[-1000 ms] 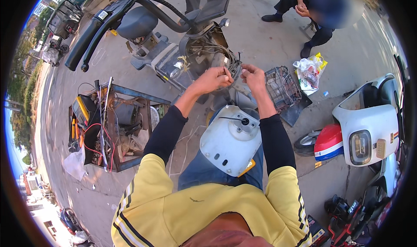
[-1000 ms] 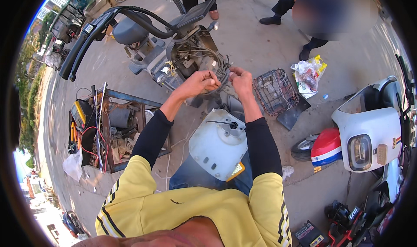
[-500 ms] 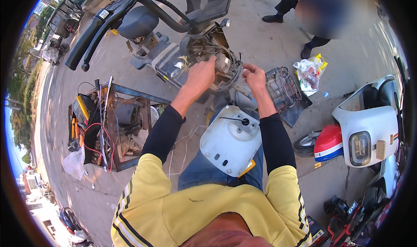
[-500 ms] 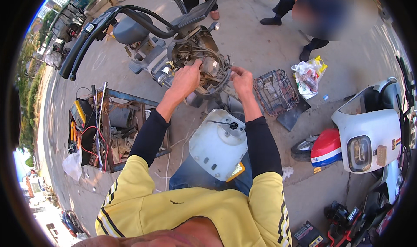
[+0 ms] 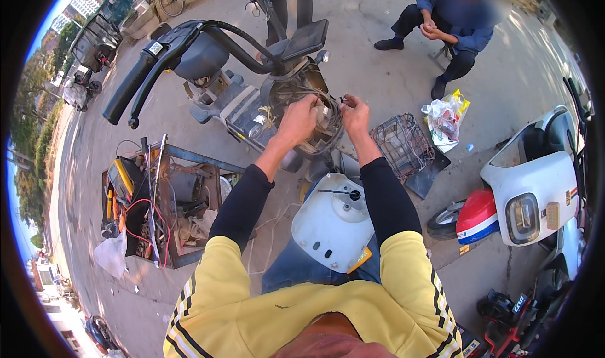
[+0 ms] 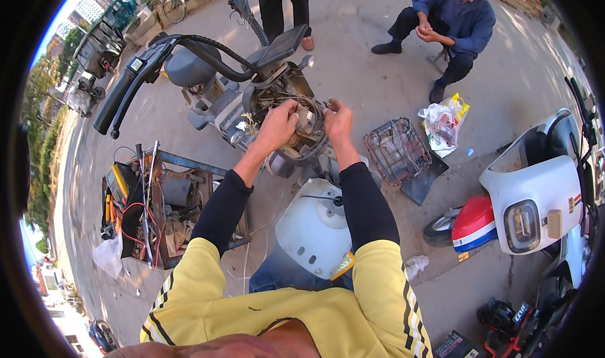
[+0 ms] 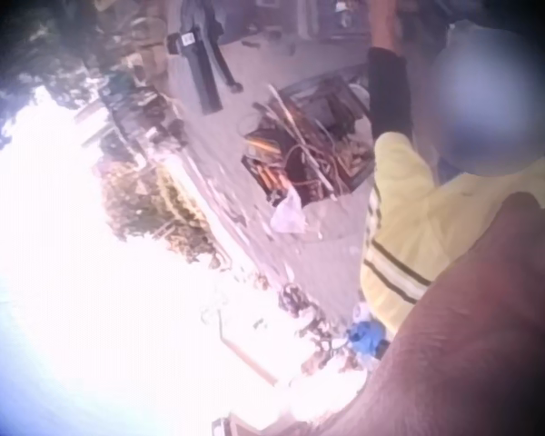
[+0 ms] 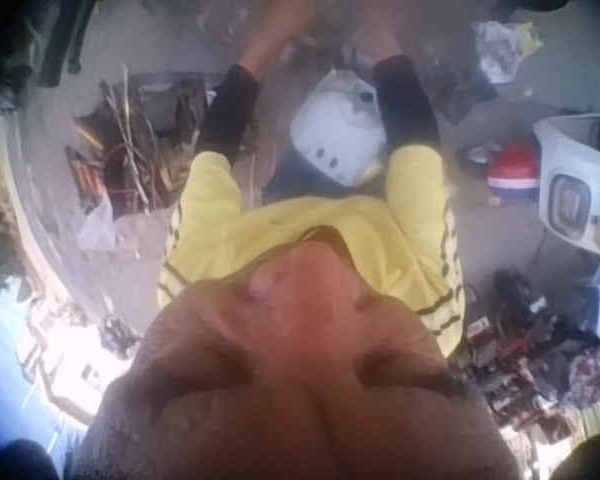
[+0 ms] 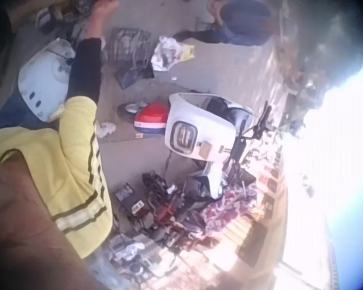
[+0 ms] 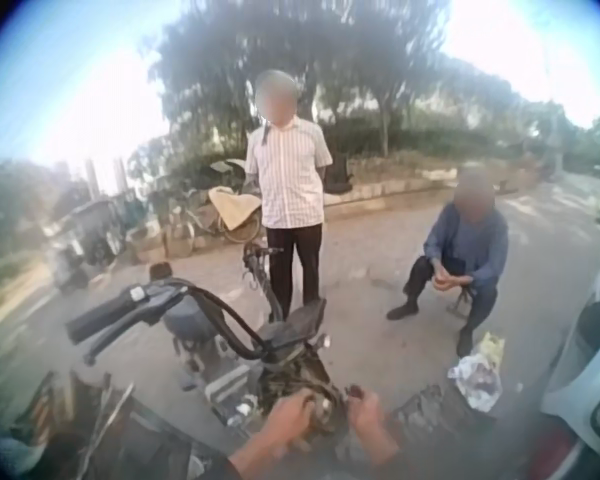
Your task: The person works on the electrical wiring of a scooter, stripping wire ends, twisting them together, and wrapping connections with electrical tape. The person handles a white scooter body panel and a roll of tape while seated on the ground.
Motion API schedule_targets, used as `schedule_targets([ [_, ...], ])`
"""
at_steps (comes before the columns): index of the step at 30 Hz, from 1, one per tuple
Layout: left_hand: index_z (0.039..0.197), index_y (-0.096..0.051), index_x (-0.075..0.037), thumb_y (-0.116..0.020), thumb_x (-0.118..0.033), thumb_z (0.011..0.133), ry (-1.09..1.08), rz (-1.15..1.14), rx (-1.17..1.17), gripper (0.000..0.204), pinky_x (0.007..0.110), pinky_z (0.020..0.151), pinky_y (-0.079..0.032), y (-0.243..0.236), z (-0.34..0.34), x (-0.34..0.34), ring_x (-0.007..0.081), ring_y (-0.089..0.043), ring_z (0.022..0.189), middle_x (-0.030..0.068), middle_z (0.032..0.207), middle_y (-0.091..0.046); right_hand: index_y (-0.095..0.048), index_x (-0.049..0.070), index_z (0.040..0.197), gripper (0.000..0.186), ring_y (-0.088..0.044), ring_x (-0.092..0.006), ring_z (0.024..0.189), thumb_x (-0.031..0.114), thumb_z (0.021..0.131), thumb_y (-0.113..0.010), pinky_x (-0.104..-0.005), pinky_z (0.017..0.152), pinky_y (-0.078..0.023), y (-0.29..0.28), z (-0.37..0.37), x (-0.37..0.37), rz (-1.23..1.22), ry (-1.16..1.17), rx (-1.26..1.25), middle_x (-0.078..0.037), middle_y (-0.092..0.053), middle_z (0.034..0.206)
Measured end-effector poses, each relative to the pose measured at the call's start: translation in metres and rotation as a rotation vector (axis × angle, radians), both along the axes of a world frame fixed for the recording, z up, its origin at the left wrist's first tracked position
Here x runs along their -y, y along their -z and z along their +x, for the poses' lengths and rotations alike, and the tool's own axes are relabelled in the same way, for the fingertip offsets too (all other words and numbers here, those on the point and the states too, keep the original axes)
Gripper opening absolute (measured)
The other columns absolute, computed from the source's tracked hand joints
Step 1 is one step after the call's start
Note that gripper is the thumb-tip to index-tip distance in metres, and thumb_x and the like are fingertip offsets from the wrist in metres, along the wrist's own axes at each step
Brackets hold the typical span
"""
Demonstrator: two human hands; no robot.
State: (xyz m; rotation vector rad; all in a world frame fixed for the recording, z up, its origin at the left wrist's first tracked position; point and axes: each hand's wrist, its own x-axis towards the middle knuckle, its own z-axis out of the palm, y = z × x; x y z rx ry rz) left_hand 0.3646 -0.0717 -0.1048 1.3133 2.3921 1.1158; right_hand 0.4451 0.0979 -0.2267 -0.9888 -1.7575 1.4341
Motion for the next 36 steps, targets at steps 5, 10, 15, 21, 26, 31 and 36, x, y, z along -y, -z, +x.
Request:
schedule_targets([
  [5,0.113,-0.066,0.001,-0.056,-0.016,0.103,-0.002,-0.041,0.020,0.022,0.045,0.082,-0.054,0.006,-0.011,-0.010,0.0344,-0.072,0.084,0.0170,0.089,-0.074,-0.073,-0.004,0.123,0.032,-0.075,-0.0232,0.100,0.004,0.093,-0.072,-0.0354,0.090,-0.058,-0.008,0.001,0.014,-0.105,0.010,-0.173,-0.015,-0.079,0.110],
  [10,0.107,-0.071,0.002,-0.058,-0.018,0.102,0.022,-0.048,0.026,0.024,0.041,0.083,-0.055,0.010,-0.013,-0.016,0.0324,-0.073,0.084,0.0164,0.092,-0.075,-0.071,-0.003,0.124,0.032,-0.073,-0.0176,0.101,0.006,0.093,-0.072,-0.0301,0.089,-0.057,-0.021,0.009,0.022,-0.133,-0.049,-0.142,-0.012,-0.078,0.111],
  [15,0.109,-0.074,0.001,-0.064,-0.016,0.098,0.020,-0.028,0.064,0.023,0.040,0.081,-0.056,0.012,-0.010,-0.024,0.0310,-0.073,0.084,0.0166,0.092,-0.076,-0.074,-0.001,0.119,0.026,-0.070,-0.0145,0.096,0.010,0.095,-0.073,-0.0285,0.079,-0.056,-0.015,0.006,0.023,-0.191,-0.026,-0.207,-0.010,-0.078,0.109],
  [21,0.109,-0.076,0.001,-0.068,-0.016,0.095,0.005,-0.067,0.075,0.023,0.040,0.079,-0.056,0.002,-0.006,-0.023,0.0315,-0.074,0.082,0.0172,0.091,-0.077,-0.076,-0.002,0.115,0.027,-0.070,-0.0171,0.098,0.015,0.094,-0.076,-0.0325,0.089,-0.055,-0.030,0.015,0.028,-0.262,-0.116,-0.188,-0.010,-0.078,0.103],
  [26,0.105,-0.078,0.001,-0.070,-0.017,0.094,0.013,-0.063,-0.009,0.022,0.042,0.078,-0.056,0.009,-0.007,-0.027,0.0324,-0.074,0.080,0.0174,0.090,-0.078,-0.078,0.003,0.115,0.023,-0.064,-0.0100,0.087,0.017,0.096,-0.078,-0.0257,0.077,-0.049,-0.053,0.020,0.035,-0.458,-0.200,-0.304,-0.003,-0.076,0.100],
  [31,0.104,-0.077,0.003,-0.071,-0.017,0.094,0.028,-0.147,0.009,0.023,0.040,0.074,-0.056,0.005,-0.005,-0.031,0.0282,-0.073,0.075,0.0178,0.087,-0.077,-0.079,0.003,0.112,0.022,-0.061,-0.0069,0.083,0.016,0.095,-0.080,-0.0226,0.071,-0.045,-0.043,0.018,0.032,-0.485,-0.210,-0.379,-0.001,-0.075,0.098],
  [36,0.109,-0.074,0.005,-0.070,-0.012,0.097,0.024,0.018,0.098,0.021,0.035,0.065,-0.054,0.009,-0.011,-0.028,0.0180,-0.069,0.067,0.0125,0.085,-0.075,-0.079,0.000,0.108,0.022,-0.064,-0.0101,0.088,0.016,0.093,-0.083,-0.0254,0.078,-0.049,-0.031,0.015,0.029,-0.479,-0.169,-0.355,-0.004,-0.074,0.103],
])
